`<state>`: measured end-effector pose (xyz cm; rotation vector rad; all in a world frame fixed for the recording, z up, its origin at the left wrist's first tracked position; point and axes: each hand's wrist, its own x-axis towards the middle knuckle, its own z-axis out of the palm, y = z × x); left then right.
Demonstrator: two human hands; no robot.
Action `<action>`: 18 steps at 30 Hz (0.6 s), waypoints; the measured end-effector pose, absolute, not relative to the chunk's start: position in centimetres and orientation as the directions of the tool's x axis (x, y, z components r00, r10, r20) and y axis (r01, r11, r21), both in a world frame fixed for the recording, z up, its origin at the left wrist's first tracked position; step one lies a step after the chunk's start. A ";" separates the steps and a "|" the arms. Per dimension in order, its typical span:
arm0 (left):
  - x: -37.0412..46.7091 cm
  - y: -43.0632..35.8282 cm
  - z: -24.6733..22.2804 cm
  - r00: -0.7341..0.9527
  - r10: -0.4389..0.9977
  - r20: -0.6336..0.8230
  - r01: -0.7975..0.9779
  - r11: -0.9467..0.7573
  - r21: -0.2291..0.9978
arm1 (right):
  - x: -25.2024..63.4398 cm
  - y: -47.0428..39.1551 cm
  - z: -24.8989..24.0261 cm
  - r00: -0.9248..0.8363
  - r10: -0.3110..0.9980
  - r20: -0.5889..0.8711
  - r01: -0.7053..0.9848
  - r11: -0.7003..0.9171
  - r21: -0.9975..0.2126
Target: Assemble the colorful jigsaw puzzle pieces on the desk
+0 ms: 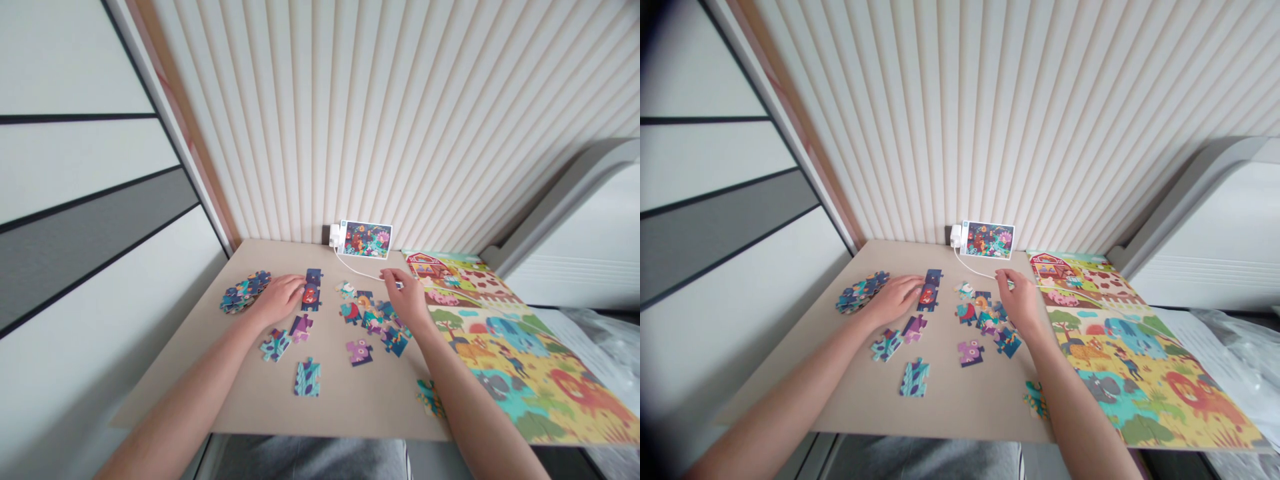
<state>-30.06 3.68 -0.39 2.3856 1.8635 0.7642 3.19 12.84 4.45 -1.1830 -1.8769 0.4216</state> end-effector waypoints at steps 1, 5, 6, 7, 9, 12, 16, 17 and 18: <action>-30.1 3.7 -0.4 0.172 0.916 0.362 0.907 -0.291 0.304 | 3.2 12.9 4.4 -0.174 0.859 0.482 0.571 0.486 -0.662; -30.1 3.6 -0.5 0.201 0.910 0.362 0.905 -0.314 0.286 | 3.1 12.7 4.6 -0.190 0.860 0.474 0.569 0.489 -0.661; -30.1 3.6 -0.5 0.207 0.909 0.361 0.907 -0.317 0.278 | 3.0 12.6 4.6 -0.196 0.859 0.472 0.565 0.493 -0.662; -30.0 3.6 -0.5 0.211 0.909 0.360 0.909 -0.318 0.271 | 3.0 12.5 4.7 -0.200 0.860 0.470 0.561 0.494 -0.664; -30.0 3.5 -0.6 0.217 0.909 0.356 0.911 -0.319 0.259 | 2.9 12.4 4.7 -0.189 0.863 0.468 0.552 0.488 -0.676; -30.0 3.5 -0.7 0.223 0.909 0.351 0.911 -0.323 0.257 | 2.9 12.6 4.7 -0.130 0.872 0.471 0.503 0.468 -0.727; -29.9 3.5 -0.9 0.224 0.908 0.353 0.904 -0.329 0.273 | 3.0 13.2 4.5 -0.040 0.882 0.470 0.349 0.453 -0.820; -29.8 3.5 -0.9 0.228 0.908 0.352 0.903 -0.332 0.272 | 3.0 13.3 4.5 -0.027 0.884 0.466 0.318 0.449 -0.835; -29.8 3.6 -1.0 0.232 0.907 0.351 0.903 -0.335 0.268 | 3.0 13.3 4.4 -0.021 0.888 0.460 0.299 0.445 -0.844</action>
